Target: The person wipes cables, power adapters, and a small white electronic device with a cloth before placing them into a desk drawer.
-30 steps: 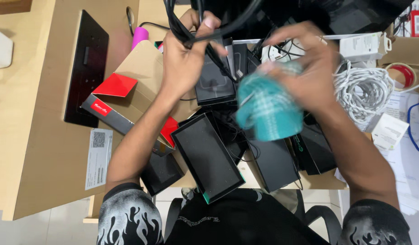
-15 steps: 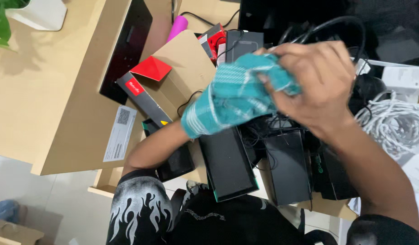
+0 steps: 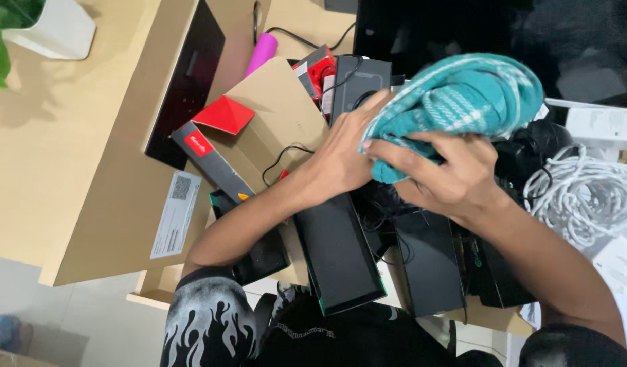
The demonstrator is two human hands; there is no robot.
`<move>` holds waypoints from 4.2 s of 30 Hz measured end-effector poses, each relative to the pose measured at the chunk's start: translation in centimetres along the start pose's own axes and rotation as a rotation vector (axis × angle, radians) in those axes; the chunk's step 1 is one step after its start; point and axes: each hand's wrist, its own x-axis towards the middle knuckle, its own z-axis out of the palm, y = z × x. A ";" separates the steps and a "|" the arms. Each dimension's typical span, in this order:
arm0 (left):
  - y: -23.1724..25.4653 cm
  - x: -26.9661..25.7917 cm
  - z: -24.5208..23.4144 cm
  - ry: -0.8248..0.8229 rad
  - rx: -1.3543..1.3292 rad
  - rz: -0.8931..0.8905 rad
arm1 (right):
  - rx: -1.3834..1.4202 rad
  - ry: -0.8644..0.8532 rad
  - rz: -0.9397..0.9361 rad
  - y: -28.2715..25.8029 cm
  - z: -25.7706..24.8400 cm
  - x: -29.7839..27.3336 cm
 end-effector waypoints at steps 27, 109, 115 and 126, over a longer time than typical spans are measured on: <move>-3.3 -0.1 2.3 0.097 -0.416 -0.086 | 0.496 -0.077 0.433 1.4 3.2 -2.7; -3.1 -0.7 2.4 0.433 -1.290 -0.215 | 1.061 -0.950 0.681 7.4 1.5 -7.4; -3.1 -0.4 2.9 0.466 -1.202 -0.182 | 0.969 -1.134 0.750 7.6 1.4 -7.1; -2.0 -0.5 3.1 0.450 -1.305 -0.291 | 0.788 -1.211 0.812 7.4 0.1 -6.0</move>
